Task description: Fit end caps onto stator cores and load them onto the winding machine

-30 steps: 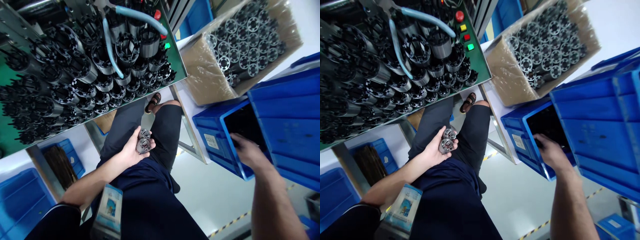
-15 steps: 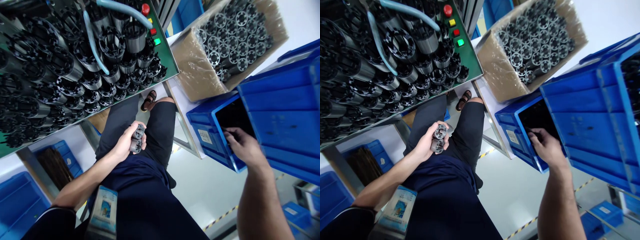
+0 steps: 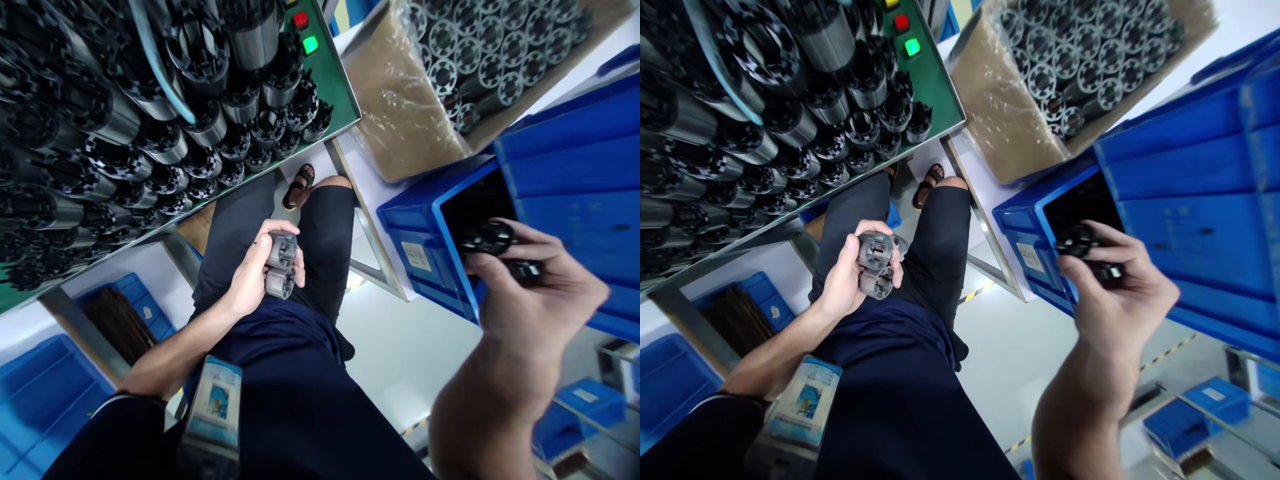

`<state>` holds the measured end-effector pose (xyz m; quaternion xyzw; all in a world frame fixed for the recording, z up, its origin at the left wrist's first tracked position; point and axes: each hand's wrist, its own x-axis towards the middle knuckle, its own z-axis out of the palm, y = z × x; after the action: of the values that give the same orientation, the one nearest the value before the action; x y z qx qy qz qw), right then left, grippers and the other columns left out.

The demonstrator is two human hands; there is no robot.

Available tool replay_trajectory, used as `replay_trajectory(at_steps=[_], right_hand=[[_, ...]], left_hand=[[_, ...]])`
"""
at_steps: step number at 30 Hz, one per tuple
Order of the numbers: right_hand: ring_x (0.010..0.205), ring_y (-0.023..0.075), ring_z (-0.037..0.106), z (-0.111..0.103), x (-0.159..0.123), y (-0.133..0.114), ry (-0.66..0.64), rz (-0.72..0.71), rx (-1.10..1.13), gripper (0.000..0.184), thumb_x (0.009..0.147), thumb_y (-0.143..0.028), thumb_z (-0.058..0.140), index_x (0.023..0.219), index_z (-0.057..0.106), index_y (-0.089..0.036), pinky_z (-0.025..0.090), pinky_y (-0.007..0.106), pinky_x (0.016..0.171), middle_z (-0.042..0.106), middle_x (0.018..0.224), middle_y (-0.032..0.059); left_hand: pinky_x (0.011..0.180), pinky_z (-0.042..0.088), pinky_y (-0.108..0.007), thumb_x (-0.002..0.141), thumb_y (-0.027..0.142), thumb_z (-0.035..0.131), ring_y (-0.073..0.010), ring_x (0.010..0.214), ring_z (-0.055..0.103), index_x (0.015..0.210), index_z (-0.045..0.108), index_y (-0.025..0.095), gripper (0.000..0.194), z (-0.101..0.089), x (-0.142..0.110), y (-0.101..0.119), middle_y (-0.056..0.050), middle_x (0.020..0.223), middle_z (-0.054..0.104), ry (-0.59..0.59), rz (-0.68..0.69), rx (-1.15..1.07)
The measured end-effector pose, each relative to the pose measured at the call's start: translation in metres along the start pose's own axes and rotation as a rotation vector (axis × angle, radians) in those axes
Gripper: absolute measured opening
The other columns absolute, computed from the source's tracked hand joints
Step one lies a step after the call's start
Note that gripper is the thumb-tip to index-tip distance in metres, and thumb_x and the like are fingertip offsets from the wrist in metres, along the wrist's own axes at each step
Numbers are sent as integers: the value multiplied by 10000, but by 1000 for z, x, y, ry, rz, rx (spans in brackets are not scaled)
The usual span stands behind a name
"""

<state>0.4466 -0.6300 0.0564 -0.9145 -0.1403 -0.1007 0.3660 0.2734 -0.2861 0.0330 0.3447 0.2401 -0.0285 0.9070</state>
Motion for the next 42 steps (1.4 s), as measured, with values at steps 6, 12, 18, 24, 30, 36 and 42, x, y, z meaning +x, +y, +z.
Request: replay_trajectory(at_steps=[6, 12, 18, 24, 30, 36, 42], right_hand=[[1041, 283, 935, 62, -31, -156, -364, -318, 389, 225, 930, -258, 1096, 1051, 908, -289, 820, 443, 909, 940, 1362, 71], [1117, 228, 944, 79, -44, -175, -424, -363, 499, 392, 972, -144, 1051, 1313, 950, -308, 849, 368, 1003, 896, 1530, 45], [1006, 283, 950, 81, -51, -183, -388, -208, 536, 751, 870, -246, 1157, 1555, 873, -367, 853, 419, 867, 949, 1338, 34], [1137, 294, 947, 78, -52, -189, -404, -193, 537, 756, 885, -204, 1136, 1567, 889, -419, 854, 452, 937, 926, 1445, 35], [1116, 299, 946, 71, -55, -191, -417, -194, 480, 723, 913, -191, 1113, 1544, 895, -467, 859, 449, 925, 925, 1407, 27], [957, 222, 903, 68, -58, -195, -421, -190, 452, 627, 959, -181, 1076, 1502, 913, -447, 823, 353, 760, 905, 1349, 27], [930, 196, 885, 72, -57, -185, -404, -279, 472, 566, 1012, -225, 1044, 1510, 905, -455, 820, 335, 768, 893, 1369, 24]], left_hand=[[885, 671, -327, 1086, 670, 912, -275, 1003, 859, 1434, 796, 262, 549, 25, -15, 4, -56, 1015, 839, 89, -22, -57], [1085, 688, -410, 1071, 803, 875, -346, 1263, 817, 1281, 875, 265, 577, 23, -32, 18, -106, 1279, 859, 78, 113, 60], [1039, 700, -402, 1170, 775, 757, -286, 1099, 843, 1385, 904, 281, 559, 18, -34, 17, -103, 1299, 874, 36, 203, 108], [980, 730, -395, 1072, 753, 888, -329, 1181, 862, 1361, 894, 273, 561, 13, -32, 17, -105, 1353, 889, 23, 198, 105], [917, 707, -373, 1164, 733, 760, -261, 1006, 838, 1417, 911, 311, 515, 0, -30, 15, -70, 1258, 887, -114, 272, 180], [1051, 691, -420, 1131, 706, 796, -314, 1129, 836, 1360, 919, 312, 472, 4, -34, 24, -80, 1270, 889, -90, 187, 203], [1169, 693, -484, 1057, 632, 921, -372, 1265, 854, 1340, 887, 289, 446, -6, -38, 24, -65, 1142, 889, -116, 168, 195]])
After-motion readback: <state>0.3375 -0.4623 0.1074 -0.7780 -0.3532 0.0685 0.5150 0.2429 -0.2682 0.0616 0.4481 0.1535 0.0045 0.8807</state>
